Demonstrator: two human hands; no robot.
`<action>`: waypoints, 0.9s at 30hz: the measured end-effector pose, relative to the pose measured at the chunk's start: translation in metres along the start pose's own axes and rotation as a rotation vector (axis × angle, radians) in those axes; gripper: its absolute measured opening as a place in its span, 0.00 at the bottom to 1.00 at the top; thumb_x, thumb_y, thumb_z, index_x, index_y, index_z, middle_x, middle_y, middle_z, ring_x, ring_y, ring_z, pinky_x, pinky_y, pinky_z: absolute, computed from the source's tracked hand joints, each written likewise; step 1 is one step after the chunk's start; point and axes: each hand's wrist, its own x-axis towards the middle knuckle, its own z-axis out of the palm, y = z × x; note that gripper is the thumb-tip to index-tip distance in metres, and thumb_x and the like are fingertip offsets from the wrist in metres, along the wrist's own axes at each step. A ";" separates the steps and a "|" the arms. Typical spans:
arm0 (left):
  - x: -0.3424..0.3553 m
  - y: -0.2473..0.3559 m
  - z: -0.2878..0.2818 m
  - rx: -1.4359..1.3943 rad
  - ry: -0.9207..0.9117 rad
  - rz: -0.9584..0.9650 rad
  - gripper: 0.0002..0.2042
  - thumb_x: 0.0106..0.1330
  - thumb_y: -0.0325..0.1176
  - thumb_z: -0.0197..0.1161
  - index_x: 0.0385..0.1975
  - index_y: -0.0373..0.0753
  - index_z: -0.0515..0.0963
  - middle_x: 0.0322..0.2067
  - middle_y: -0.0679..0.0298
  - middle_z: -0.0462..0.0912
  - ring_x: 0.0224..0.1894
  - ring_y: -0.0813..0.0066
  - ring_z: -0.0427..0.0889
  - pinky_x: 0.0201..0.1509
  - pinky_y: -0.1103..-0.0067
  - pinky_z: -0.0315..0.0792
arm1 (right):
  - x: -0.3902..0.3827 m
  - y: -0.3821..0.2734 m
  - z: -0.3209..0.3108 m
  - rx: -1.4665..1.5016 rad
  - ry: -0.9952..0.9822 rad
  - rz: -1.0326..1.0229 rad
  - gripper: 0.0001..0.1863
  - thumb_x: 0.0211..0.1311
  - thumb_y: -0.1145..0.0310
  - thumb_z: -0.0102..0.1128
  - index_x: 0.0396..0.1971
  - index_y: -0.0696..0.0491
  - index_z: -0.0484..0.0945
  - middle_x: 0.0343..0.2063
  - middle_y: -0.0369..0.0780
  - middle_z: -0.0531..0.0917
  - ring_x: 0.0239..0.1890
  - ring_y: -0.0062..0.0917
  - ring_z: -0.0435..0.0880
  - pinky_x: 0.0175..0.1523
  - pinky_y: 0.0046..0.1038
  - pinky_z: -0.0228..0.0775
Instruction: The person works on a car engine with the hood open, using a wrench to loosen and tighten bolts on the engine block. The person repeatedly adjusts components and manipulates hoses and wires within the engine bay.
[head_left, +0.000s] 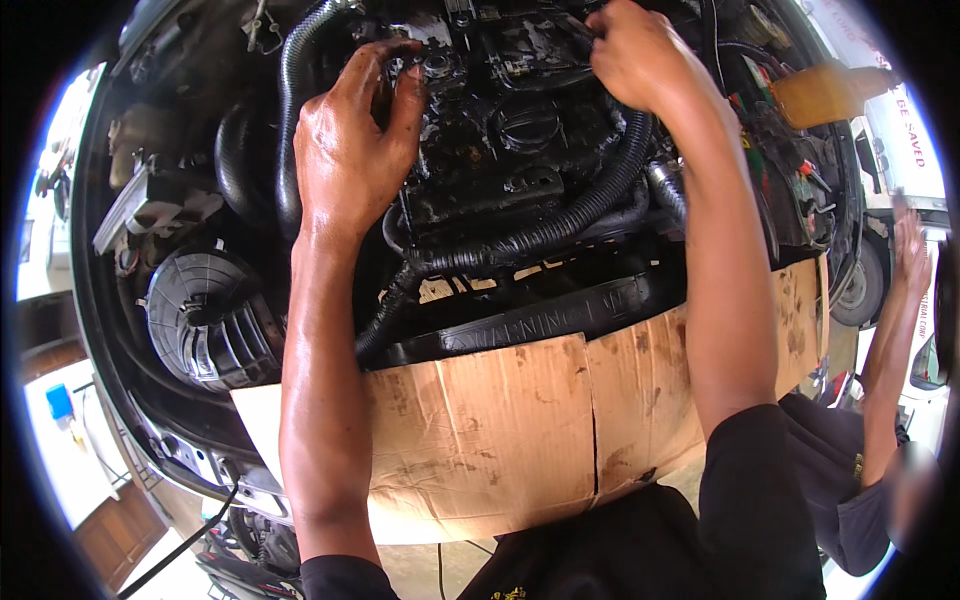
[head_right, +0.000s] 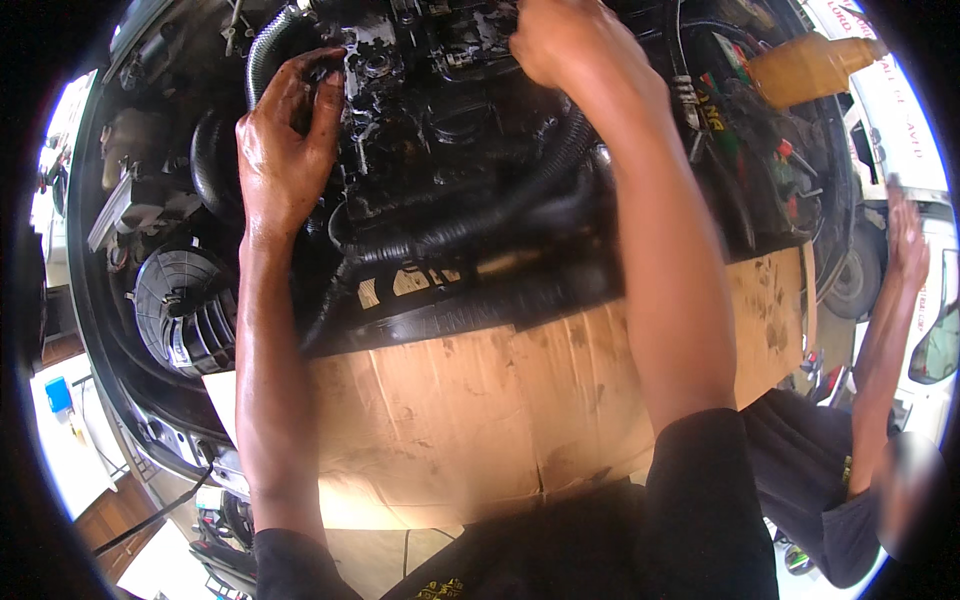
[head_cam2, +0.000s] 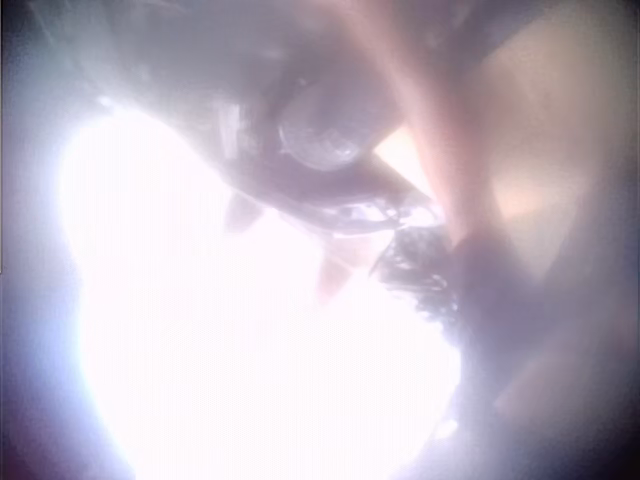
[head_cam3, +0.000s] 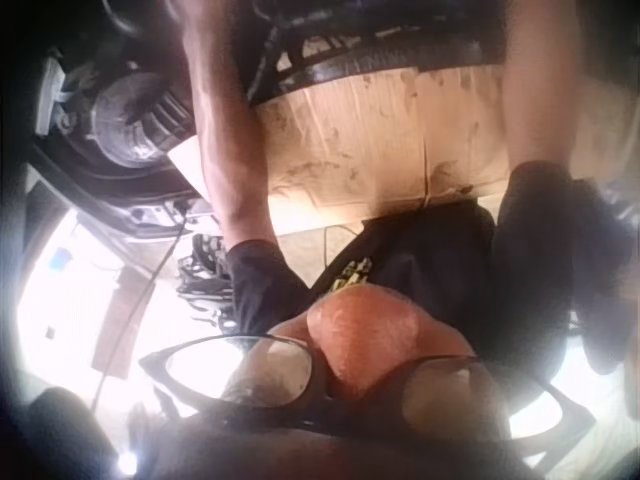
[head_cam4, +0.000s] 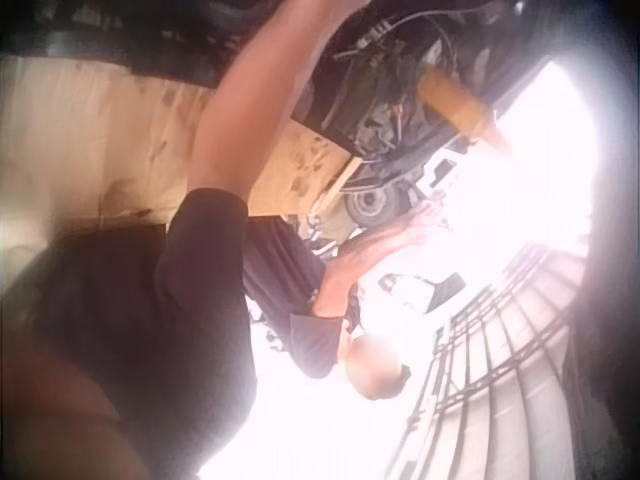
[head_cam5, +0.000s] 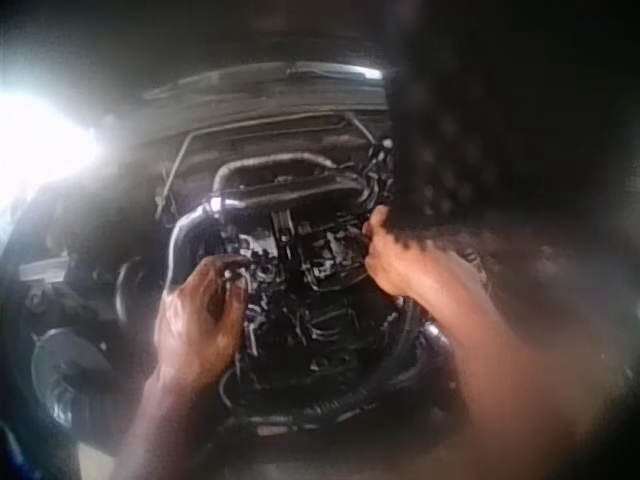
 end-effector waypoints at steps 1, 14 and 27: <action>-0.002 0.000 -0.004 -0.009 -0.014 -0.038 0.15 0.76 0.40 0.65 0.57 0.41 0.83 0.24 0.55 0.86 0.26 0.54 0.87 0.37 0.64 0.78 | -0.002 0.016 -0.003 -0.064 -0.039 -0.232 0.19 0.68 0.60 0.57 0.48 0.57 0.87 0.44 0.52 0.91 0.55 0.45 0.89 0.66 0.54 0.77; -0.003 0.003 -0.001 -0.036 -0.050 -0.122 0.14 0.76 0.40 0.66 0.56 0.43 0.85 0.20 0.57 0.81 0.21 0.58 0.81 0.33 0.66 0.74 | 0.017 0.027 -0.047 0.590 -0.314 0.171 0.16 0.73 0.68 0.64 0.54 0.60 0.86 0.45 0.55 0.90 0.48 0.45 0.92 0.56 0.38 0.81; 0.000 0.015 0.000 -0.023 -0.141 -0.116 0.13 0.76 0.38 0.65 0.56 0.44 0.84 0.22 0.55 0.81 0.22 0.55 0.81 0.33 0.65 0.74 | 0.016 0.038 -0.077 0.532 -0.343 0.281 0.18 0.76 0.64 0.64 0.58 0.57 0.86 0.49 0.55 0.90 0.54 0.46 0.91 0.62 0.40 0.78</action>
